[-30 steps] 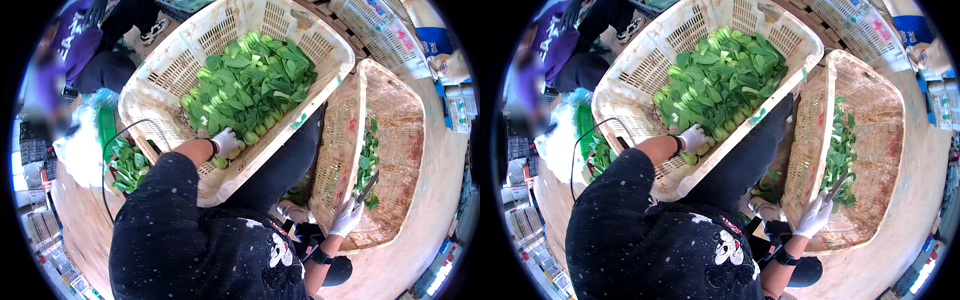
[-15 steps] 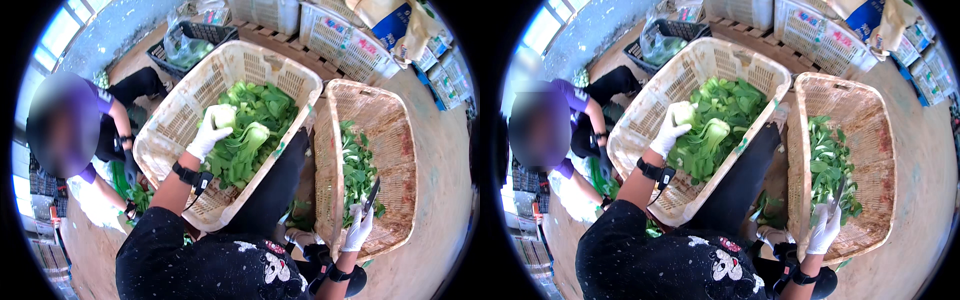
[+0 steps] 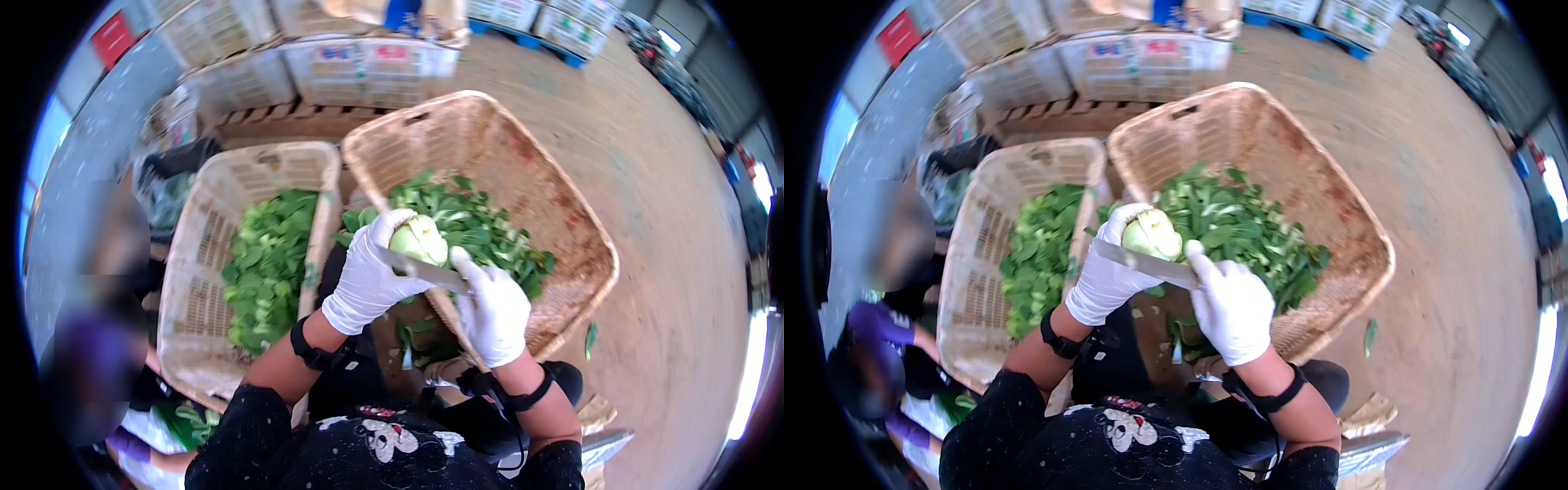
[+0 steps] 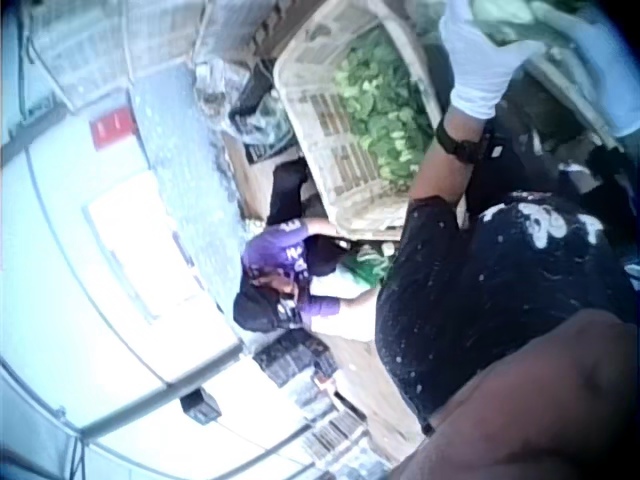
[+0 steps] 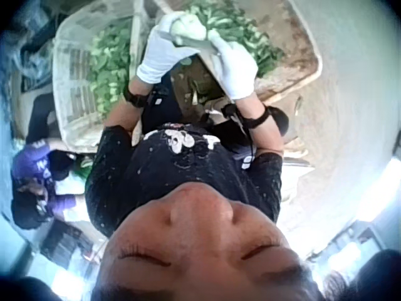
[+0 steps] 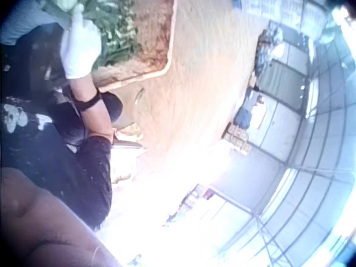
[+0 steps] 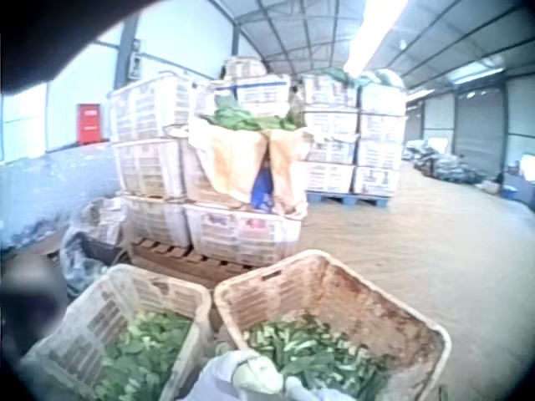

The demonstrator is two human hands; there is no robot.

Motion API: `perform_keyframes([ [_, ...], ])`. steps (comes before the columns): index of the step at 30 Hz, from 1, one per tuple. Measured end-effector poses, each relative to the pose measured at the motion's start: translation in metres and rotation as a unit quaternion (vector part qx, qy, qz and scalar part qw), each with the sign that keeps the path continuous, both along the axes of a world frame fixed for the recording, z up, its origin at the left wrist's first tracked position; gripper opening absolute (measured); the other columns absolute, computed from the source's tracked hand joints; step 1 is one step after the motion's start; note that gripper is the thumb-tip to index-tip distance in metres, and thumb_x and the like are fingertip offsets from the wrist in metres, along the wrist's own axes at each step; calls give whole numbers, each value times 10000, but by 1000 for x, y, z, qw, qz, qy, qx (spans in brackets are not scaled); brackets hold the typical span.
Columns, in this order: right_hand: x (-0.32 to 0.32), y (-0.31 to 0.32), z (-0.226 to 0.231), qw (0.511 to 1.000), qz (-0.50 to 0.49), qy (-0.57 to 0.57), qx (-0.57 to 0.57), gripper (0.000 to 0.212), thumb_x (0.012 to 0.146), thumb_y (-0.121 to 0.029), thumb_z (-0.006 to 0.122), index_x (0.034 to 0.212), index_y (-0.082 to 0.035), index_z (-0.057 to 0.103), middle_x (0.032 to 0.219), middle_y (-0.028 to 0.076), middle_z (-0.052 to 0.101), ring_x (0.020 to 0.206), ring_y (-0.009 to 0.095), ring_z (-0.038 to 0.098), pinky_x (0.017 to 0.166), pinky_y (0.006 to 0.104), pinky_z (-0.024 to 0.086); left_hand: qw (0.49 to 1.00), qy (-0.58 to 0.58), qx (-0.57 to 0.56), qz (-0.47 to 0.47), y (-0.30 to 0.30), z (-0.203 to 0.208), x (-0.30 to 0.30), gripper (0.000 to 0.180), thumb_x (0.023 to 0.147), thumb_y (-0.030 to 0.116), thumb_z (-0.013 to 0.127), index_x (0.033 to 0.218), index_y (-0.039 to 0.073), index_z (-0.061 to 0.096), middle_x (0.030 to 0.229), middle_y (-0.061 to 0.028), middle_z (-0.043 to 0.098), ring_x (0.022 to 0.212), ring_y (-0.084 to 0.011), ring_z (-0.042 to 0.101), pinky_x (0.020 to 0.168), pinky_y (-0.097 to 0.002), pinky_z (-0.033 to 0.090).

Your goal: The person trims the base of bok choy using a knife and sorts the vegetables into different plastic baskets while sitting on the floor.

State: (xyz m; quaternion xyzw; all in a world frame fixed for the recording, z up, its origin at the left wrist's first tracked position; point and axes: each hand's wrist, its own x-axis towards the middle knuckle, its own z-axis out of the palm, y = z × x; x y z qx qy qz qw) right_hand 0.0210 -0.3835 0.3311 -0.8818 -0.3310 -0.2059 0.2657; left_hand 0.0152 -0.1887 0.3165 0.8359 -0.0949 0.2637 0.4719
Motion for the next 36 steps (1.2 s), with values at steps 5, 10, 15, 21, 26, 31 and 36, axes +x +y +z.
perform_keyframes([
  [5, 16, -45, -6, 998, -55, -22, -31, 453, 715, -125, 672, 1160, -93, 592, 724, 44, 522, 669, 221, 558, 578, 349, 454, 987, 116, -77, -84, -55, -7, 22, 697, 608, 179, 858, 1174, 37, 477, 1052, -108, 605, 928, -221, 625, 787, -332, 515],
  [10, 32, -73, -31, 995, -101, -11, -3, 392, 708, -107, 673, 1094, -107, 603, 733, 45, 514, 695, 230, 556, 594, 348, 455, 980, 144, -48, -127, -87, -11, 35, 584, 635, 182, 848, 1094, 28, 523, 991, -130, 639, 867, -218, 647, 750, -325, 517],
  [15, 78, -143, -69, 893, -343, 267, -115, 129, 853, -199, 539, 911, -90, 574, 813, 173, 647, 768, 350, 643, 677, 457, 501, 973, 113, -98, -176, -109, -3, 40, 695, 583, 96, 868, 1145, 57, 461, 1018, -62, 576, 939, -146, 574, 846, -294, 487],
  [21, 58, -111, -35, 750, 87, 409, 512, 550, 786, -202, 764, 1229, -18, 496, 1120, 25, 571, 950, 91, 542, 789, 234, 466, 862, 290, -284, -303, -131, -33, 70, 737, 817, 83, 704, 1360, 102, 206, 1272, -86, 391, 1160, -167, 434, 956, -304, 421],
  [26, 69, -138, -53, 799, 81, 435, 408, 681, 721, -222, 825, 1261, -13, 468, 1137, 45, 567, 1016, 99, 532, 856, 248, 456, 934, 192, -21, -300, -129, -12, 86, 551, 752, 267, 780, 1124, 51, 436, 1004, -130, 551, 857, -222, 584, 740, -356, 490],
  [31, 71, -139, -51, 698, 118, 537, 458, 547, 807, -135, 737, 1260, -4, 459, 1095, 37, 601, 976, 97, 554, 871, 248, 449, 924, 252, 170, -232, -123, 10, 90, 524, 707, 377, 783, 997, 22, 531, 815, -174, 622, 751, -313, 625, 694, -387, 478],
  [36, 71, -147, -56, 710, 119, 528, 451, 517, 813, -122, 723, 1250, -1, 473, 1111, 39, 611, 956, 90, 564, 844, 237, 457, 831, 449, 96, -315, -129, 28, 89, 384, 846, 283, 658, 1103, 28, 533, 817, -143, 638, 750, -243, 632, 693, -345, 479],
])
